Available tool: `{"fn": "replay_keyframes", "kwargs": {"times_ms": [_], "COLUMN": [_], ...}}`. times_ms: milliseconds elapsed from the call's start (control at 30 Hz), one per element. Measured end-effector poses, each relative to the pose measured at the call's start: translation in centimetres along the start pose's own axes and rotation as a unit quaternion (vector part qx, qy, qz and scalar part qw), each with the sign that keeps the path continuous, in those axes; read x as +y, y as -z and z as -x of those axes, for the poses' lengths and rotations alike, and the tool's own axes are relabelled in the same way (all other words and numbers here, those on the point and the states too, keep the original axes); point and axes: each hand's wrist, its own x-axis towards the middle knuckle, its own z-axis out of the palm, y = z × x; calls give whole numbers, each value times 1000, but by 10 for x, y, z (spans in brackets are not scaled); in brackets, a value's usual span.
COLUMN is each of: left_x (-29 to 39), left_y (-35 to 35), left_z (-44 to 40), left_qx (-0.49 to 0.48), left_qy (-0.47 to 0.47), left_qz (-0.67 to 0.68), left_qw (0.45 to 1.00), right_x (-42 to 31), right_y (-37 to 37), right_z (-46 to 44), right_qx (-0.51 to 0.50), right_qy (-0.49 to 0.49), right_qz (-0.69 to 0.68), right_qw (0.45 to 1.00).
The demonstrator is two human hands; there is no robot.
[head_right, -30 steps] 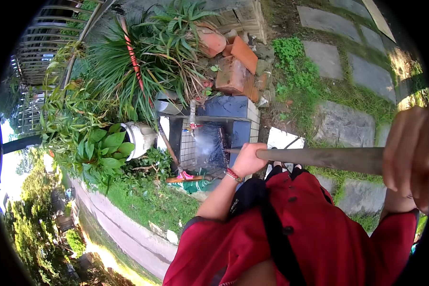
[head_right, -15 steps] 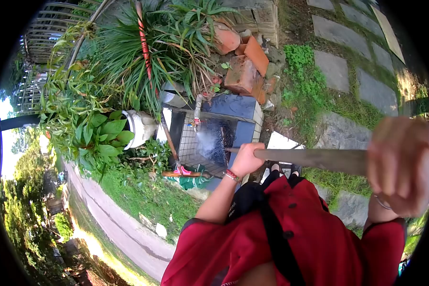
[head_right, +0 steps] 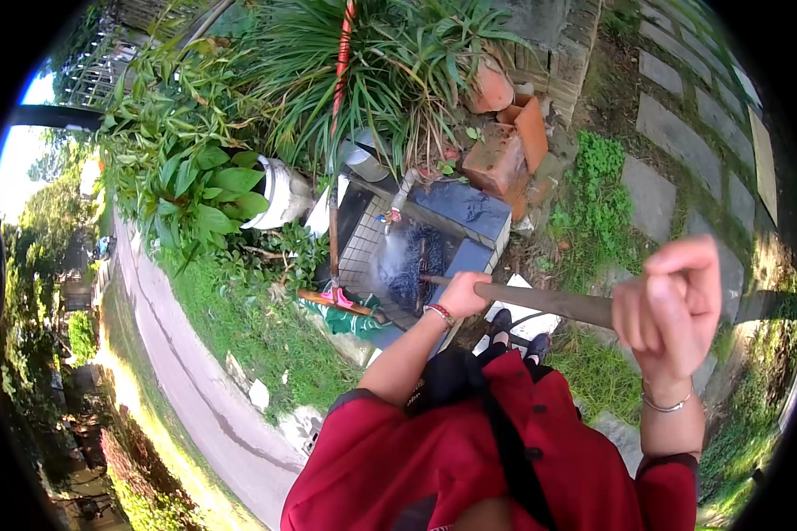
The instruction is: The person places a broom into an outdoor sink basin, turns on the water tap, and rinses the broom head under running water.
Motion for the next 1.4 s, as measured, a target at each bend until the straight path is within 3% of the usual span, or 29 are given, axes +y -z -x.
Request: {"fn": "replay_keyframes", "kwargs": {"times_ms": [67,167,233,300,333,400,500,567,600,633,700,767,800,867,933,1100,1167,1267,1333,1400], "left_x": [-3,57,77,64,43,-16,-6,39,60,70,68,17,-14,-28,-6,66,42,-24,-18,15], "left_y": [-4,3,11,16,15,5,-2,9,15,16,24,14,7,4,2,17,19,3,5,16], "left_z": [2,13,19,17,16,14,19,29,34,37,34,20,14,6,10,34,30,13,7,13], "left_qx": [-11,21,16,42,61,61,62,62,55,49,44,39,47,34,42,50,78,109,94,77], "left_qy": [8,-49,-51,-39,-20,13,-2,-36,-57,-56,-57,-6,16,10,-19,-53,-34,22,-1,-19], "left_qz": [7,40,45,38,40,10,21,41,50,43,35,19,15,-6,25,38,40,31,0,25], "left_qw": [1000,998,998,998,997,998,998,997,996,996,997,999,999,999,999,997,996,993,996,997], "right_x": [-20,-73,-88,-70,-38,5,-23,-60,-73,-91,-68,-12,2,5,-19,-81,-51,17,4,-29], "right_y": [14,36,61,53,11,-21,3,28,40,49,67,35,-6,-6,10,11,9,-27,-11,9], "right_z": [3,-3,-18,-24,-24,-12,-7,-7,-11,-23,-11,-3,-17,-12,-14,-21,-28,-28,-35,-41], "right_qx": [-14,-32,-234,-335,-203,-55,-50,-74,-125,-256,-264,-101,-64,-2,-38,-100,-132,-72,-32,-56], "right_qy": [-17,-3,104,157,100,-5,-12,49,107,83,110,77,5,-33,-39,126,76,25,-17,4], "right_qz": [2,19,-73,-121,-75,-9,13,-2,-44,-108,-288,-228,-47,-9,4,4,-53,-42,-9,1], "right_qw": [1000,999,964,921,971,998,999,996,985,957,914,965,997,999,999,987,987,996,999,998]}}
